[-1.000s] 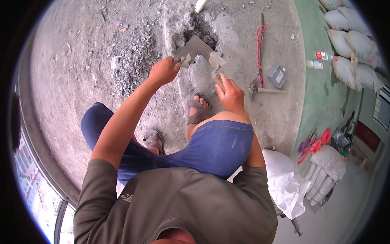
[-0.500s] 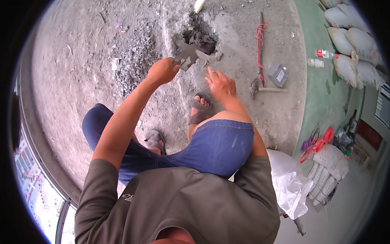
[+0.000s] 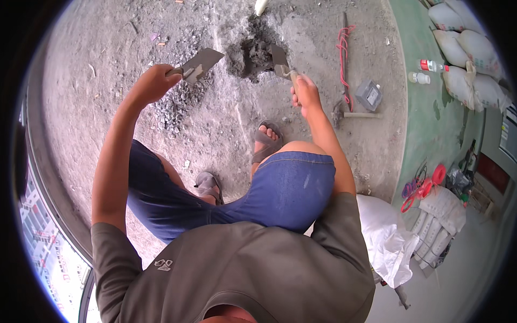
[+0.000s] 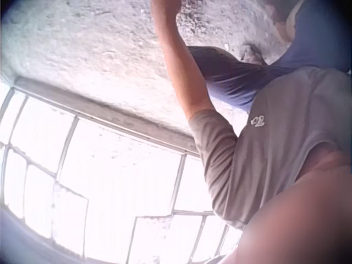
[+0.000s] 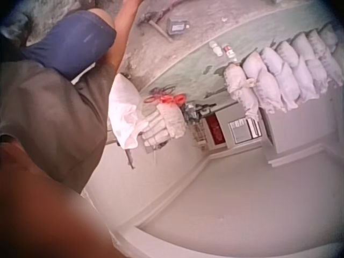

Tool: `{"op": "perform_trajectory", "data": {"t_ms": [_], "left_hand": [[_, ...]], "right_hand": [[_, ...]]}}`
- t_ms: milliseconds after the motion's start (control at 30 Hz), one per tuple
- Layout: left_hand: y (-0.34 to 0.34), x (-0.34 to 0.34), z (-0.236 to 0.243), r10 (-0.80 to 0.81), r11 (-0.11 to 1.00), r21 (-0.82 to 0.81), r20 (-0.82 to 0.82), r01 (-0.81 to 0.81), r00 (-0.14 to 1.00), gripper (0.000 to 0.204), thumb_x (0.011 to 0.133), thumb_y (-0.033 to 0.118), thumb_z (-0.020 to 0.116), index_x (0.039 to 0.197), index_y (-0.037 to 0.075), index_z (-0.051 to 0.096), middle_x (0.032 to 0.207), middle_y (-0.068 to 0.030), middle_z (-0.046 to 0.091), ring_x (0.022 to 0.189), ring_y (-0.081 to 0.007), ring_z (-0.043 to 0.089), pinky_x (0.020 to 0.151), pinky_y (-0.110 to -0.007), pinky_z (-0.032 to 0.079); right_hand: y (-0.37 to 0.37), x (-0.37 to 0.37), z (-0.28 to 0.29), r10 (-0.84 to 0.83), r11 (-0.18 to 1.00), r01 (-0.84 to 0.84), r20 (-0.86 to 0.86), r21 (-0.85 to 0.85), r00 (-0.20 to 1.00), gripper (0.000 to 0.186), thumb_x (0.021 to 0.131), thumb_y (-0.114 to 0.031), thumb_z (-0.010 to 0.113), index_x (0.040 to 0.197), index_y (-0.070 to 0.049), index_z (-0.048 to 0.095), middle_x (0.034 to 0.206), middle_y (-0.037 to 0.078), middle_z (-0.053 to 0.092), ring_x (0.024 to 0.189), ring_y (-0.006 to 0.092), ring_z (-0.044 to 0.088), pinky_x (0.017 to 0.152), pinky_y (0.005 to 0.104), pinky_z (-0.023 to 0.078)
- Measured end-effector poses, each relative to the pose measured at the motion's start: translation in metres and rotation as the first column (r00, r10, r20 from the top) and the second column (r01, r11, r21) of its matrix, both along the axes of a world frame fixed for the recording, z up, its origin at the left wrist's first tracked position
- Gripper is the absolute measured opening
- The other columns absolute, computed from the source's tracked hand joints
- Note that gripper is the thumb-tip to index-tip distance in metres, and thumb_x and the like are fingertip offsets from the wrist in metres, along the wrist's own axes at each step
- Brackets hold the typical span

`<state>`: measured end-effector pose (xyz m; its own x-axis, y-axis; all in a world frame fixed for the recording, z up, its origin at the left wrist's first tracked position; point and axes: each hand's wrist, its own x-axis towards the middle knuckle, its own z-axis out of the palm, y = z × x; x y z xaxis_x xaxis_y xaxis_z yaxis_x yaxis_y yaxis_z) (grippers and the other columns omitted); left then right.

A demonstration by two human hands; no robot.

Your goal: Installing an electrical junction box into a concrete floor using mortar.

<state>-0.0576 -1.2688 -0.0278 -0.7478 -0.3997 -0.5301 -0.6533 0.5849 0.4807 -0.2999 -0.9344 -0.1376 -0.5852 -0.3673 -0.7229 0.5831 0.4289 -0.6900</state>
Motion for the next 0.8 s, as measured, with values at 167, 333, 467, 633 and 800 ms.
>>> {"op": "perform_trajectory", "data": {"t_ms": [167,333,467,633,800], "left_hand": [[-0.016,0.042,0.015,0.250,0.963,0.129,-0.084,-0.238,0.965,0.034,0.091,0.031,0.060,0.093,-0.002,0.067,0.065,-0.0054,0.056,0.056,-0.0147,0.050,0.054,-0.033,0.039],[-0.016,0.053,0.013,0.333,0.917,0.253,-0.058,-0.309,0.941,0.031,0.096,0.031,0.059,0.094,0.001,0.067,0.062,0.0047,0.046,0.049,-0.0043,0.038,0.043,-0.025,0.029],[-0.017,0.051,0.016,0.352,0.914,0.231,-0.035,-0.335,0.935,0.035,0.092,0.033,0.061,0.094,-0.002,0.067,0.065,-0.0023,0.054,0.059,-0.0115,0.047,0.054,-0.032,0.038],[-0.013,0.049,0.017,0.336,0.920,0.236,-0.067,-0.312,0.940,0.035,0.091,0.032,0.062,0.094,-0.002,0.067,0.066,-0.0039,0.056,0.060,-0.0121,0.047,0.055,-0.032,0.038],[-0.016,0.051,0.013,0.345,0.917,0.240,-0.072,-0.319,0.936,0.036,0.091,0.032,0.062,0.096,-0.003,0.067,0.065,-0.0043,0.056,0.059,-0.0135,0.048,0.055,-0.033,0.039]], "right_hand": [[-0.041,0.030,0.007,0.170,0.981,-0.168,-0.016,0.093,0.985,0.043,0.099,-0.033,0.047,0.137,-0.014,0.049,0.071,0.001,0.051,0.046,0.0088,0.041,0.039,0.0268,0.035],[-0.040,0.029,0.029,0.279,0.943,-0.268,-0.033,0.197,0.960,0.044,0.097,-0.034,0.048,0.137,-0.014,0.051,0.071,0.002,0.050,0.046,0.0088,0.040,0.039,0.0272,0.034],[-0.045,0.027,0.030,0.214,0.958,-0.201,-0.046,0.205,0.976,0.044,0.097,-0.033,0.047,0.136,-0.014,0.053,0.072,0.002,0.051,0.047,0.0092,0.040,0.040,0.0274,0.034],[-0.049,0.038,0.018,0.216,0.952,-0.227,0.073,0.204,0.974,0.041,0.099,-0.031,0.046,0.136,-0.015,0.050,0.074,0.003,0.051,0.050,0.0089,0.041,0.042,0.0263,0.035],[-0.034,0.018,0.016,-0.023,1.000,0.026,0.308,-0.006,0.951,0.028,0.100,-0.028,0.043,0.124,-0.015,0.052,0.078,0.005,0.052,0.052,0.0100,0.040,0.043,0.0272,0.035]]}}
